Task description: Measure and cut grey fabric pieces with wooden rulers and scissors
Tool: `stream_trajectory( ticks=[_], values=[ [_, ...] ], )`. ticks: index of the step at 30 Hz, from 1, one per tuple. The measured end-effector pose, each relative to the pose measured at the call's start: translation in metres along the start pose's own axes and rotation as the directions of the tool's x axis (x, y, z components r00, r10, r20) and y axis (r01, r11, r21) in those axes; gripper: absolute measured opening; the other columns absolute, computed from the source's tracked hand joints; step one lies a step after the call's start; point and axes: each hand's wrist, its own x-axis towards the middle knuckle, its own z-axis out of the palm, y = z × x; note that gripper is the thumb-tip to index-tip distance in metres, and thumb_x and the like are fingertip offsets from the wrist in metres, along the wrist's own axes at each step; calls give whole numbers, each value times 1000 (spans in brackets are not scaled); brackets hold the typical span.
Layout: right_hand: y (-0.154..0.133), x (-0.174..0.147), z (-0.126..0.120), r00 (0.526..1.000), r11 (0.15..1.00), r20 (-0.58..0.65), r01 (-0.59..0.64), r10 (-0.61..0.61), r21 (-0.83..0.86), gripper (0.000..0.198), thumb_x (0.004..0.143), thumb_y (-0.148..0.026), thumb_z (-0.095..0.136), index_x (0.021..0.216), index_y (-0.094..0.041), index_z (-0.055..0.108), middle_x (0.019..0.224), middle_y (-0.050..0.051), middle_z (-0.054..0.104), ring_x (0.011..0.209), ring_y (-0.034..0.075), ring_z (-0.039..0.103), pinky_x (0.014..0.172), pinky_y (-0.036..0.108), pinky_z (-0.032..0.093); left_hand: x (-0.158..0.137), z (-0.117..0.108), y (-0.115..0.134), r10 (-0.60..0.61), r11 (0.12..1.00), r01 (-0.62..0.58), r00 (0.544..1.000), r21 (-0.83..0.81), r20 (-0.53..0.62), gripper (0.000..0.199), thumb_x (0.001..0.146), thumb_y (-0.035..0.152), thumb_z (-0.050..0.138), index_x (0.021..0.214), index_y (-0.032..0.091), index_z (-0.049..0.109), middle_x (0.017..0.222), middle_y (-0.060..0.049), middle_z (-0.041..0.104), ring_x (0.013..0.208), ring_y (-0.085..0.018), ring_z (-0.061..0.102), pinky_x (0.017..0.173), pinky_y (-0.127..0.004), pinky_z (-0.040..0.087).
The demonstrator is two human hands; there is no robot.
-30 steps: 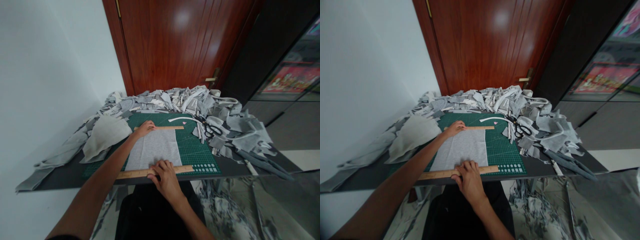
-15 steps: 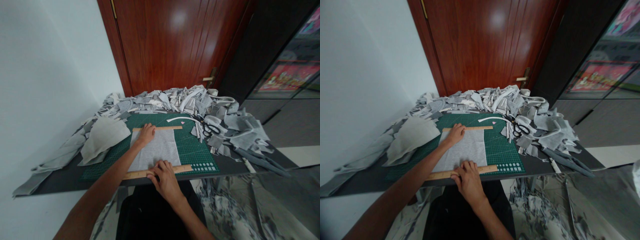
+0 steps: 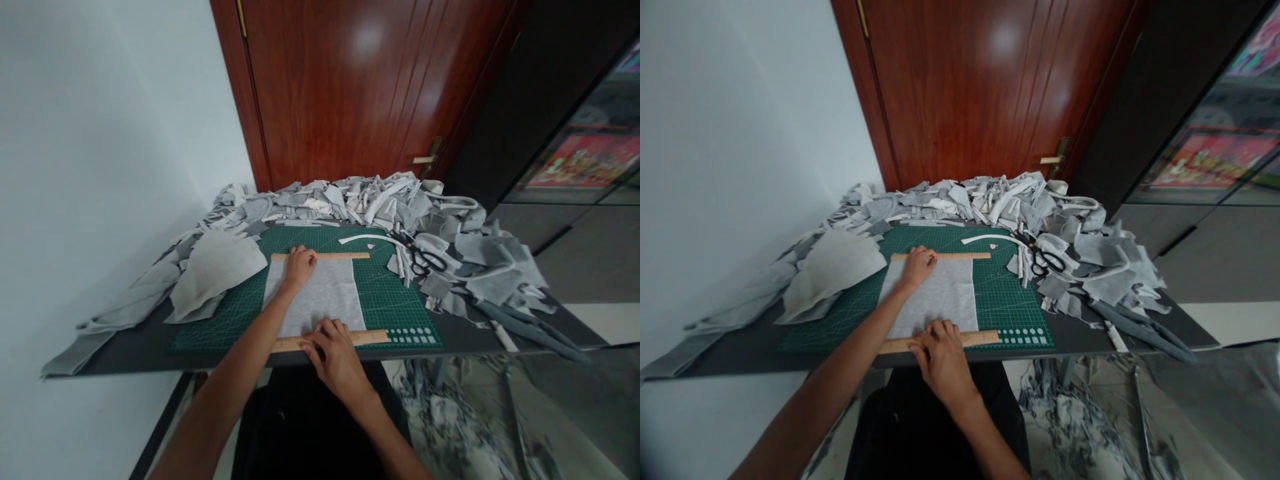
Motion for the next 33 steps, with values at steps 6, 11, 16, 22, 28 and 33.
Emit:
stream_trajectory(
  ticks=[6, 11, 16, 22, 28, 33],
  values=[
    [50, 32, -38, 997, 994, -69, 38, -45, -99, 39, 109, -37, 45, 135, -19, 68, 148, 14, 60, 140, 28, 51, 115, 48, 44, 0, 1, -1, 7, 1000, -7, 1000, -19, -6, 17, 96, 18, 59, 98, 23, 75, 103, -8, 65, 104, -27, 57, 96, -39, 45],
    [103, 50, -50, 987, 934, 147, -8, 65, -357, 54, 110, -38, 37, 157, -12, 48, 167, 18, 38, 156, 31, 35, 123, 53, 36, -2, 1, -1, 10, 1000, -11, 1000, -29, -16, 17, 97, 20, 58, 94, 23, 74, 101, -9, 65, 104, -29, 55, 94, -41, 46],
    [124, 40, -48, 977, 894, 192, 2, 94, -448, 56, 110, -33, 29, 164, -18, 37, 170, 12, 31, 159, 27, 30, 126, 55, 30, -3, 2, 0, 23, 999, -23, 1000, -30, -19, 19, 98, 19, 56, 94, 24, 74, 103, -9, 65, 106, -29, 55, 97, -42, 46],
    [122, 43, -55, 969, 902, 222, 0, 106, -433, 57, 110, -37, 33, 163, -19, 39, 170, 12, 33, 158, 29, 31, 125, 54, 32, -3, 0, 2, 23, 999, -24, 1000, -28, -12, 19, 98, 18, 56, 94, 23, 73, 103, -9, 65, 105, -29, 54, 97, -42, 46],
    [125, 83, -56, 986, 909, 168, 65, 6, -411, 56, 110, -39, 39, 161, -16, 43, 169, 16, 34, 158, 30, 32, 124, 53, 35, -4, -3, 3, 19, 999, -20, 1000, -33, -11, 18, 99, 20, 56, 95, 23, 73, 102, -9, 64, 105, -28, 55, 95, -41, 46],
    [145, 103, -44, 961, 909, 267, 172, -69, -381, 57, 110, -39, 40, 162, -17, 41, 168, 18, 35, 157, 29, 33, 124, 53, 36, -4, -3, 3, 13, 1000, -13, 1000, -25, -5, 17, 99, 21, 57, 94, 23, 73, 102, -9, 64, 105, -29, 54, 96, -41, 46]
  ],
)
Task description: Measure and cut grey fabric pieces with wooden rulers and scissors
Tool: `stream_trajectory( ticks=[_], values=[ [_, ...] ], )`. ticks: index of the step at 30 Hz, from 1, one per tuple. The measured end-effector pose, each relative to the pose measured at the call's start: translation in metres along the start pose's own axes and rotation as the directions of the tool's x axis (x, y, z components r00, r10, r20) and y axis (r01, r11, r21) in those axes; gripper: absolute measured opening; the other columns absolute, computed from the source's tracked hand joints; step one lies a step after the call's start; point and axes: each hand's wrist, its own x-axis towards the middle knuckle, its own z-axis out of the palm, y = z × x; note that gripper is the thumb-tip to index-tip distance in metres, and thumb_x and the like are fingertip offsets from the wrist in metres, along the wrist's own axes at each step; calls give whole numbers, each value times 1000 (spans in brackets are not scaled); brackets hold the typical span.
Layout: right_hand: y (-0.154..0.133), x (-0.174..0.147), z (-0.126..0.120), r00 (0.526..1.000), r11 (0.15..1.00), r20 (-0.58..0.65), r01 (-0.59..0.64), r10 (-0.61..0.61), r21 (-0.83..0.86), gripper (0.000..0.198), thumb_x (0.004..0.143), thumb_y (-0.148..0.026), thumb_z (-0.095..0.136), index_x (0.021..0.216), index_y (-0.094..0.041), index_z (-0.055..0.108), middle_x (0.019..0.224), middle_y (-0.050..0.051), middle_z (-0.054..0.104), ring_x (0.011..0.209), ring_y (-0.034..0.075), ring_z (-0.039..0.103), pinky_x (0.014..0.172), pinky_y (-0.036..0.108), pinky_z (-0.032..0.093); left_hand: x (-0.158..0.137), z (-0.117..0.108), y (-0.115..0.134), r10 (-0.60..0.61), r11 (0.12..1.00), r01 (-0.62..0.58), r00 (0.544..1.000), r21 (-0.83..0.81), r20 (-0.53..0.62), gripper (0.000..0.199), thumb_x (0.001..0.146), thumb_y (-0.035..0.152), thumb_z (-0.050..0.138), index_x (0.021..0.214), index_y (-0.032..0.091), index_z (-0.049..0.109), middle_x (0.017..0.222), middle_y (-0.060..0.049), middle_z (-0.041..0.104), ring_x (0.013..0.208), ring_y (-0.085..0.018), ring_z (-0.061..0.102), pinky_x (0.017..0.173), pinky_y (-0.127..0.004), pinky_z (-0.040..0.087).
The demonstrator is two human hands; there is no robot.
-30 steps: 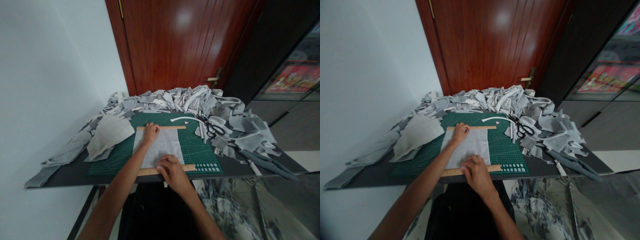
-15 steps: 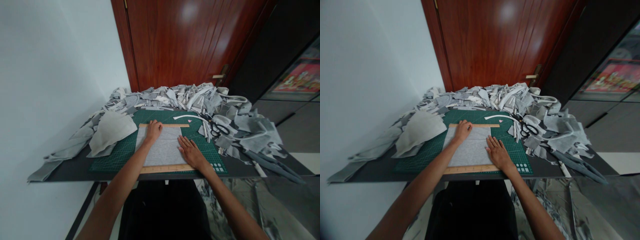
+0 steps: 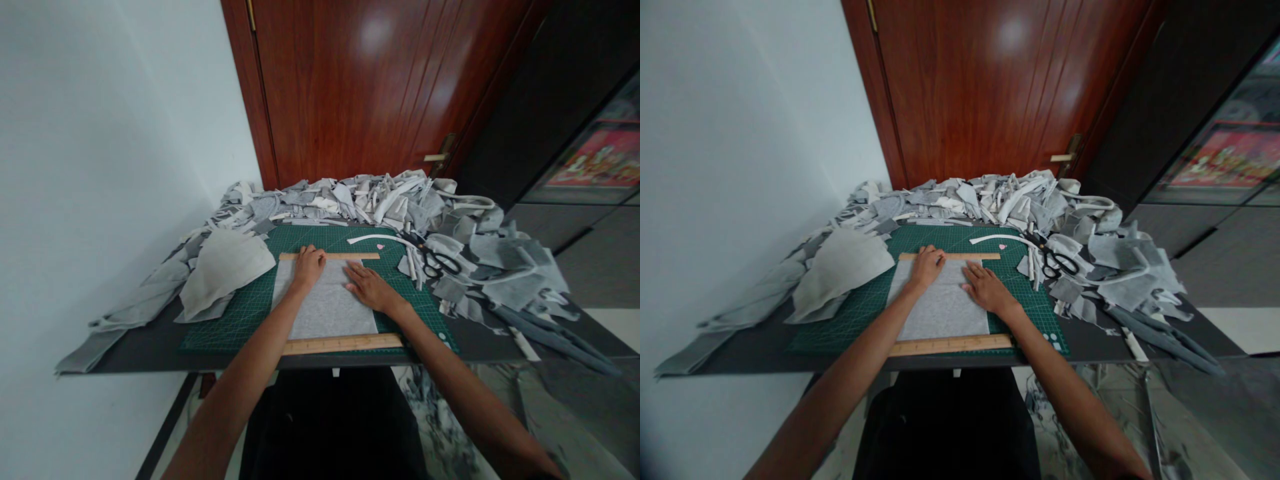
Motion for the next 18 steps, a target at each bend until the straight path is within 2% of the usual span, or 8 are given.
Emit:
stream_trajectory(
  ticks=[4, 6, 8, 10, 13, 18],
  values=[
    [14, 5, -3, 992, 1000, 130, 3, -3, 0, 57, 108, -39, 45, 159, -14, 46, 167, 18, 36, 154, 31, 40, 122, 51, 39, 1, 2, -1, -4, 1000, 4, 1000, -8, 3, 17, 99, 21, 57, 96, 23, 74, 103, -9, 64, 106, -29, 54, 97, -41, 46],
    [20, 15, -15, 989, 999, 150, 6, -12, 37, 49, 107, -37, 48, 150, -15, 58, 158, 17, 51, 144, 30, 53, 117, 46, 45, 1, 2, -2, -4, 1000, 4, 1000, -15, 3, 17, 99, 21, 57, 96, 24, 74, 103, -9, 64, 107, -29, 53, 98, -42, 45],
    [24, 31, -28, 995, 998, 102, 7, -13, 68, 40, 107, -33, 48, 135, -17, 70, 140, 14, 68, 130, 28, 64, 112, 42, 48, 2, 2, -3, 1, 1000, -1, 1000, -22, 5, 17, 99, 21, 58, 96, 24, 74, 103, -9, 64, 107, -29, 53, 98, -42, 45],
    [28, 49, -36, 1000, 996, -1, 9, -9, 88, 34, 106, -27, 47, 124, -17, 75, 127, 13, 75, 121, 26, 68, 108, 38, 48, 2, 1, -4, 11, 1000, -10, 1000, -25, 9, 16, 99, 21, 58, 96, 23, 74, 102, -8, 64, 106, -28, 54, 98, -41, 46],
    [35, 71, -32, 992, 995, -123, 9, 3, 102, 29, 104, -20, 50, 119, -15, 75, 121, 14, 74, 117, 25, 66, 106, 36, 47, 3, -1, -9, 36, 999, -35, 999, -25, 27, 17, 99, 19, 58, 96, 23, 74, 101, -8, 64, 104, -27, 55, 96, -40, 46],
    [47, 78, -6, 991, 993, -130, -9, 24, 117, 24, 102, -22, 56, 115, -16, 76, 116, 12, 72, 110, 25, 62, 101, 37, 46, 9, -1, -21, 95, 995, -91, 992, -48, 80, 18, 97, 15, 59, 100, 24, 74, 102, -5, 67, 104, -24, 58, 99, -38, 46]
  ],
)
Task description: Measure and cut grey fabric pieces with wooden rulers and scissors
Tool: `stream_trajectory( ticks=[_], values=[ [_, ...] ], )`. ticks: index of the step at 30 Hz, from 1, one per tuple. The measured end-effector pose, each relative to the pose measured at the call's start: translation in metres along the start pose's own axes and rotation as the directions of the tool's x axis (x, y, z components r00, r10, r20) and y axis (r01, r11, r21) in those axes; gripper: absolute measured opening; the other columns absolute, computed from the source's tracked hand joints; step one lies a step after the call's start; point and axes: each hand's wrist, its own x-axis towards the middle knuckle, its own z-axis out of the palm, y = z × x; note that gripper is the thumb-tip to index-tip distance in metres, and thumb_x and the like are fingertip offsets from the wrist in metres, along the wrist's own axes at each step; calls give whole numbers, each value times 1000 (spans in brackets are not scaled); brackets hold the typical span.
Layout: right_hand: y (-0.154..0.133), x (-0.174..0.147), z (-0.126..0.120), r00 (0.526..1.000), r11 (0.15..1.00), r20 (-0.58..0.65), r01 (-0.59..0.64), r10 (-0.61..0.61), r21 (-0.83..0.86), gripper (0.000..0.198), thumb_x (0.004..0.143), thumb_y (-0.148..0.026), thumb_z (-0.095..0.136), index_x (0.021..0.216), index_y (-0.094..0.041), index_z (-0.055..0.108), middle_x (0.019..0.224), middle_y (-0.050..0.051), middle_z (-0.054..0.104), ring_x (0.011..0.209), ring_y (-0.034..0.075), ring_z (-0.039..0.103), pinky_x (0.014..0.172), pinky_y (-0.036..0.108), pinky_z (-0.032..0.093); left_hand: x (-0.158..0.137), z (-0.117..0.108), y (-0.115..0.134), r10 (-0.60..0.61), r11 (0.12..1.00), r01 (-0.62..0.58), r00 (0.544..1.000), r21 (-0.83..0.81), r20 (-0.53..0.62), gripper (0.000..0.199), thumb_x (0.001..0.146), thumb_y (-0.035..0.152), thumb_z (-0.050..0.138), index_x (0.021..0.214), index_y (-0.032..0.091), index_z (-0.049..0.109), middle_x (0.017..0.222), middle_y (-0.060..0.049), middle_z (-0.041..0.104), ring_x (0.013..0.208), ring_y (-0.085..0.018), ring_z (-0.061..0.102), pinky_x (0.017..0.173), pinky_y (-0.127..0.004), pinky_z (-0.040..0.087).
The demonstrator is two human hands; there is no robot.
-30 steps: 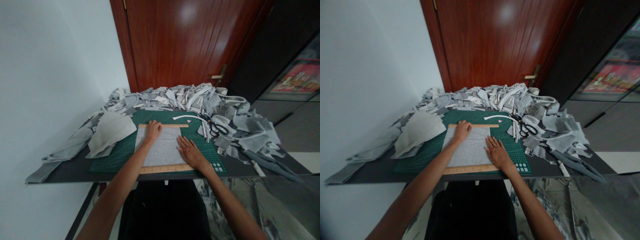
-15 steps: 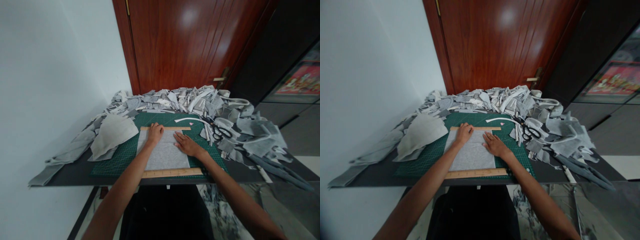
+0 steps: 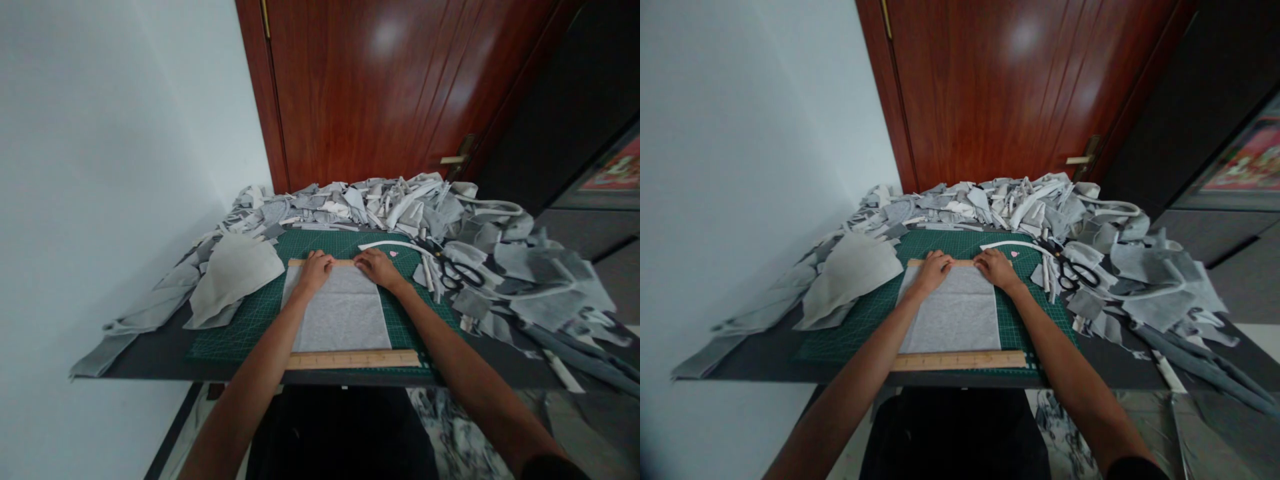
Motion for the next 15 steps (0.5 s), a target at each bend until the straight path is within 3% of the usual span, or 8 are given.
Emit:
stream_trajectory(
  ticks=[5, 10, 15],
  values=[
    [10, -6, 6, 999, 999, -3, -39, 39, -32, 27, 103, -29, 58, 122, -19, 74, 119, 12, 69, 112, 27, 58, 99, 40, 43, 5, 1, -9, 25, 999, -24, 1000, -36, 17, 20, 95, 17, 60, 107, 24, 75, 105, -7, 65, 108, -26, 56, 102, -41, 46],
    [15, -5, 4, 997, 995, 25, -74, 76, -62, 29, 103, -30, 58, 126, -20, 72, 122, 13, 68, 113, 27, 57, 99, 40, 41, 3, 0, -9, 44, 998, -44, 999, -44, 9, 41, 92, 13, 57, 131, 23, 65, 118, -8, 64, 114, -27, 55, 106, -41, 44],
    [13, -7, 3, 998, 995, 8, -65, 66, -72, 28, 103, -28, 58, 125, -19, 72, 123, 13, 68, 116, 28, 55, 98, 40, 41, 2, -2, -7, 45, 998, -44, 999, -34, 14, 46, 91, 12, 58, 136, 22, 61, 118, -8, 65, 114, -27, 55, 106, -41, 44]
  ],
)
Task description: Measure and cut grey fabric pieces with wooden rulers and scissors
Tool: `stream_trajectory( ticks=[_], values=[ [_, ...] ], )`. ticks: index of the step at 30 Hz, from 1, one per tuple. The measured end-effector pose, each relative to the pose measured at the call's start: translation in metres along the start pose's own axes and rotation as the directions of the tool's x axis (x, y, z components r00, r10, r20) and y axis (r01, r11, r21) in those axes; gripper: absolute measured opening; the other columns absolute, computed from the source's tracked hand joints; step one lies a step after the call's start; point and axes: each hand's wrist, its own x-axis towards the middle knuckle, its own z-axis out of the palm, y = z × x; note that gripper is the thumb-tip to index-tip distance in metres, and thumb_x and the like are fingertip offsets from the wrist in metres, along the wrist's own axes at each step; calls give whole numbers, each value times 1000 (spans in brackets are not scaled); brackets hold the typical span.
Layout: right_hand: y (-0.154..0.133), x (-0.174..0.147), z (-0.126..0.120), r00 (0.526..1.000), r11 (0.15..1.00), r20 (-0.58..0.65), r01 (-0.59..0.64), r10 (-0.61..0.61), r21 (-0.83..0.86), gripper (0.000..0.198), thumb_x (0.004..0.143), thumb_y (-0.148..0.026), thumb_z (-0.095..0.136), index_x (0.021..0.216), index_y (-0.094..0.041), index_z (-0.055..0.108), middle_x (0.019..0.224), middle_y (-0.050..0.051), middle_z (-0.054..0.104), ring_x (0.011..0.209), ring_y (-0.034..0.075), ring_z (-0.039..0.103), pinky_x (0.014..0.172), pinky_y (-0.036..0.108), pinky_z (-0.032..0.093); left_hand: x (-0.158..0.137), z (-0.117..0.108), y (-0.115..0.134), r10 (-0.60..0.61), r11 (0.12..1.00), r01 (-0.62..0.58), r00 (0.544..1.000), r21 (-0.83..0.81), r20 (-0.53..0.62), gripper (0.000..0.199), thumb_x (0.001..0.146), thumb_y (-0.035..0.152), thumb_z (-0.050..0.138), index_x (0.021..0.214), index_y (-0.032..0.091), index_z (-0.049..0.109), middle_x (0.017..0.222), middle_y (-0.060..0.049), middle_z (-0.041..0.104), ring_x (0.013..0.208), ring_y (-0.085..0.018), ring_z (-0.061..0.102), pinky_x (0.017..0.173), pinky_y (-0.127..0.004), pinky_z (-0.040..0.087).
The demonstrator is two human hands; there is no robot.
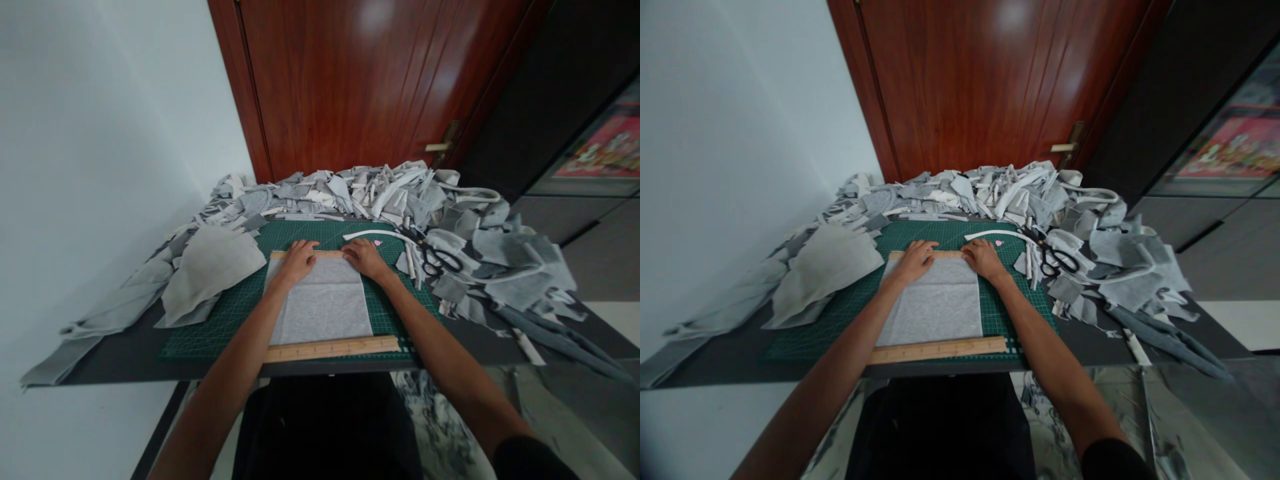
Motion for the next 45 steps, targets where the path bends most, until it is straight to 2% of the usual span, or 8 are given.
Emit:
stream_trajectory(
  ticks=[8, 15, 21, 25, 31, 36, 45],
  values=[
    [-6, -5, -7, 1000, 1000, 18, 18, -18, 5, 27, 102, -27, 57, 123, -19, 73, 119, 13, 67, 113, 29, 55, 98, 42, 41, -4, -5, 3, -8, 999, 8, 1000, 34, 8, 47, 90, 13, 60, 137, 21, 61, 118, -8, 65, 117, -28, 53, 107, -42, 43],
    [-14, -8, -11, 999, 999, 17, 34, -34, -16, 27, 101, -33, 61, 120, -20, 74, 116, 12, 67, 111, 28, 54, 97, 41, 40, -6, -10, 9, -5, 997, 5, 1000, 74, 10, 37, 88, 13, 63, 123, 25, 69, 118, -8, 63, 118, -29, 51, 106, -44, 43],
    [-16, -8, -10, 999, 999, 31, 28, -26, -36, 30, 100, -35, 64, 122, -19, 73, 114, 13, 65, 109, 28, 53, 97, 41, 41, -8, -8, 10, -3, 996, 1, 1000, 91, 24, 29, 90, 14, 63, 115, 22, 72, 110, -8, 63, 113, -29, 54, 105, -43, 45],
    [-15, -8, -9, 999, 999, 47, 23, -21, -26, 30, 101, -33, 61, 126, -20, 73, 118, 13, 64, 112, 29, 53, 97, 41, 42, -9, -5, 6, -17, 995, 16, 1000, 98, 13, 28, 91, 16, 61, 116, 22, 73, 112, -9, 62, 114, -29, 54, 105, -43, 45],
    [-13, -6, -10, 997, 999, 63, 41, -41, 6, 25, 101, -26, 62, 121, -21, 75, 117, 12, 67, 111, 28, 54, 97, 41, 41, -10, -3, 1, -24, 995, 24, 1000, 102, 5, 32, 94, 16, 56, 121, 20, 73, 113, -10, 63, 114, -28, 55, 106, -42, 47],
    [-12, -8, -14, 993, 997, 83, 77, -79, 23, 22, 100, -26, 66, 119, -22, 76, 117, 12, 68, 110, 27, 54, 97, 41, 40, -9, -1, -3, -16, 995, 15, 1000, 94, 5, 30, 96, 19, 55, 119, 20, 74, 112, -10, 64, 112, -27, 57, 106, -42, 48],
    [-15, -12, -18, 990, 997, 116, 77, -77, 0, 19, 100, -27, 66, 116, -23, 76, 116, 9, 71, 110, 26, 58, 99, 40, 40, -10, 3, -8, -1, 998, 0, 1000, 65, 11, 30, 97, 21, 57, 121, 21, 74, 115, -10, 62, 113, -27, 54, 106, -41, 46]
  ],
)
